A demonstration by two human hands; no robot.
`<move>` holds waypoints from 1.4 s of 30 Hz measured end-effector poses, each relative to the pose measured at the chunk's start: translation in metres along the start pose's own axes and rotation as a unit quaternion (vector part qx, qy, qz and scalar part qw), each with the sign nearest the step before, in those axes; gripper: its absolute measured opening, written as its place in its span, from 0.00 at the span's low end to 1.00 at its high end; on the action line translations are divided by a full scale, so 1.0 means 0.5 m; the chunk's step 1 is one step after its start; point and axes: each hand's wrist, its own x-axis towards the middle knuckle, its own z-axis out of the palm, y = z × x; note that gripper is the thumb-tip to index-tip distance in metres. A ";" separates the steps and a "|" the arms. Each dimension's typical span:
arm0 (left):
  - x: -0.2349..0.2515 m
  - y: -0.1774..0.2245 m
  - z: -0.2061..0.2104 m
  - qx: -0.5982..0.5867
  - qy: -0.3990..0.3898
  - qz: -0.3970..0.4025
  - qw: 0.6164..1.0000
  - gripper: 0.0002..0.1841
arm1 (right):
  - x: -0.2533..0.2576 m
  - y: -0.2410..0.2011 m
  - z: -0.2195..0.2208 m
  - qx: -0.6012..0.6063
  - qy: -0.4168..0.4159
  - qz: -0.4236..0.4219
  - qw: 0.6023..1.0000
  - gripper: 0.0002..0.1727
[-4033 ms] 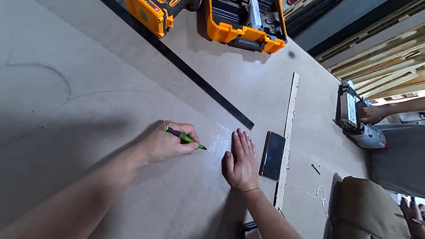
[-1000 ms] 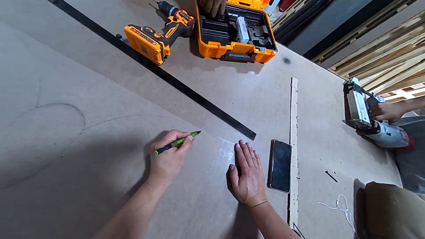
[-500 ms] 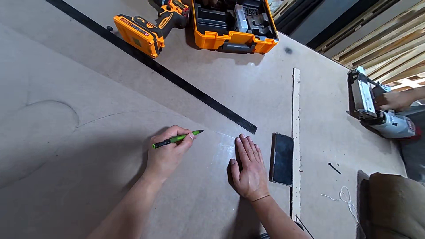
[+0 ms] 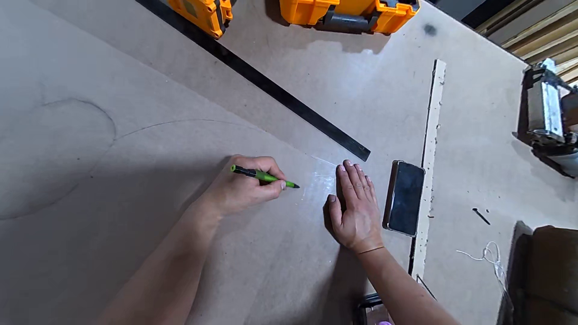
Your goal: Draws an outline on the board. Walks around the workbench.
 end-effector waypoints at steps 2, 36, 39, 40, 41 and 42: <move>0.002 -0.001 -0.007 -0.005 -0.027 -0.001 1.000 0.01 | 0.000 0.002 0.001 -0.002 0.002 0.000 1.000 0.37; 0.000 0.002 0.012 0.033 0.065 -0.017 0.997 0.02 | -0.006 0.001 -0.002 0.000 0.003 -0.001 1.000 0.37; 0.003 0.004 0.017 0.051 0.101 -0.038 0.993 0.03 | -0.005 0.002 -0.003 -0.006 0.006 0.001 1.000 0.36; 0.004 0.003 0.021 0.054 0.126 -0.049 0.989 0.03 | -0.004 0.002 -0.004 -0.006 0.003 0.002 1.000 0.37; 0.004 0.001 0.024 0.047 0.149 -0.057 0.986 0.03 | -0.003 0.001 -0.004 -0.005 -0.001 0.003 1.000 0.37; 0.006 0.000 0.026 0.029 0.163 -0.058 0.985 0.04 | -0.001 0.001 -0.005 -0.003 -0.005 0.005 1.000 0.37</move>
